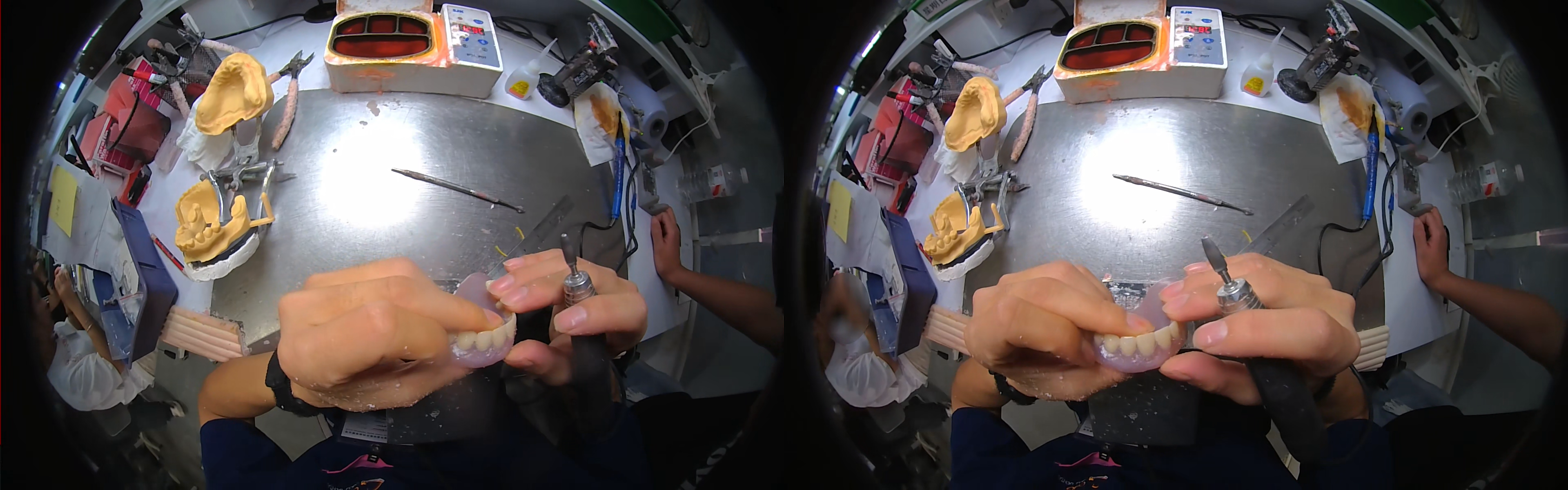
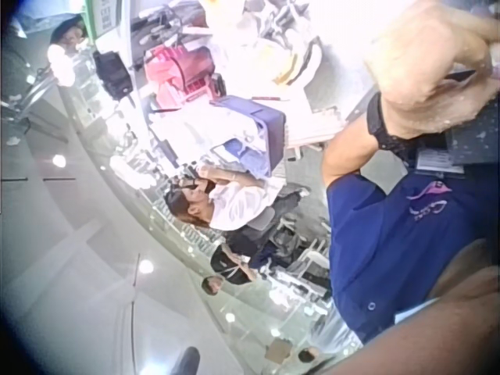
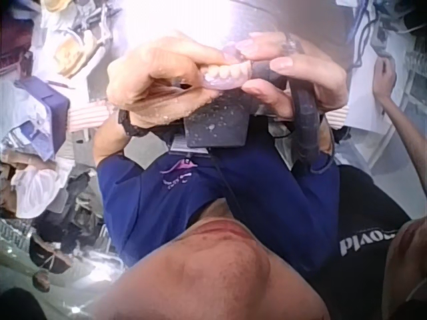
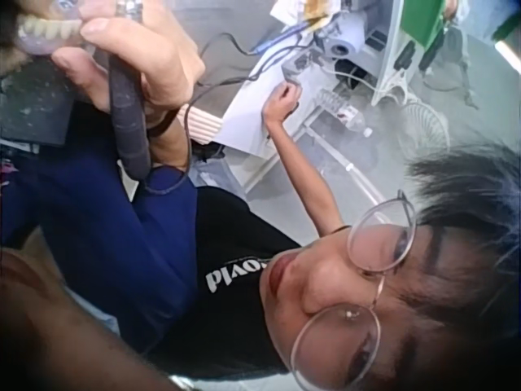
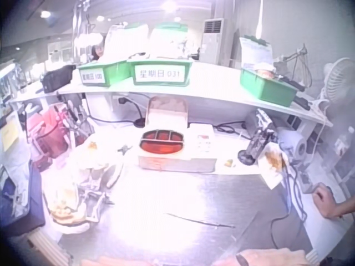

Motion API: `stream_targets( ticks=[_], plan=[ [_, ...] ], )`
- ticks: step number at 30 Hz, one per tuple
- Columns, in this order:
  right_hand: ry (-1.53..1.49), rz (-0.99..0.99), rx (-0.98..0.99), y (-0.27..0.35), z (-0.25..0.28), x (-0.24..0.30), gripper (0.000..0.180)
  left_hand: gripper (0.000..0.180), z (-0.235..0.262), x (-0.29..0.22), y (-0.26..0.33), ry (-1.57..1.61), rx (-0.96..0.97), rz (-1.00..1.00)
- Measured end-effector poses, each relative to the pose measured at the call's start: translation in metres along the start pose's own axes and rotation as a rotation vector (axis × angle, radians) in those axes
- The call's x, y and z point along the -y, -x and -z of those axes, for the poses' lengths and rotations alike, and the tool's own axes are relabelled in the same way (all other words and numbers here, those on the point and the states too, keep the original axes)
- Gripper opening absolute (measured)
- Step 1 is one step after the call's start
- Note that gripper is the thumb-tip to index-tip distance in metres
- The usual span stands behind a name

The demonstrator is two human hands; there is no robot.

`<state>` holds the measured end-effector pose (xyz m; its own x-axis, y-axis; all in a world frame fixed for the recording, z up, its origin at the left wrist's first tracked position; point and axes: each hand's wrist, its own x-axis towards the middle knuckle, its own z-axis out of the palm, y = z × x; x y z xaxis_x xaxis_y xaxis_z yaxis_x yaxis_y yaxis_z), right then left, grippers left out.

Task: Polishing or grinding a dental bridge using a hand-held rotary tool in a laboratory.

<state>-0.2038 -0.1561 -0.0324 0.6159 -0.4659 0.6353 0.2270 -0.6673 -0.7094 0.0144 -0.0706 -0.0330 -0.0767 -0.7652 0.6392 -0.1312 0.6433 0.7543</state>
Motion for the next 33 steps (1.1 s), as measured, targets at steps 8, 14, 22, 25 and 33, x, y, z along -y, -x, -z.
stream_targets(
  ticks=[8, 14, 22, 25, 33],
  plan=[
    [0.034, 0.011, 0.054, 0.0, 0.002, -0.002, 0.054, 0.038, -0.002, -0.002, -0.002, -0.025, -0.041, -0.013],
    [0.042, 0.012, 0.071, 0.0, 0.003, -0.002, 0.054, 0.043, 0.002, -0.002, -0.004, -0.063, 0.029, -0.016],
    [-0.007, -0.01, 0.032, 0.002, -0.001, -0.002, 0.052, 0.045, 0.001, -0.005, -0.004, -0.064, 0.018, 0.034],
    [-0.001, -0.012, 0.023, 0.003, -0.002, -0.002, 0.051, 0.045, -0.003, -0.004, -0.004, -0.041, 0.012, 0.046],
    [-0.027, 0.02, 0.003, 0.001, -0.004, -0.004, 0.052, 0.041, -0.003, 0.0, -0.004, -0.053, -0.024, 0.005]
  ],
)
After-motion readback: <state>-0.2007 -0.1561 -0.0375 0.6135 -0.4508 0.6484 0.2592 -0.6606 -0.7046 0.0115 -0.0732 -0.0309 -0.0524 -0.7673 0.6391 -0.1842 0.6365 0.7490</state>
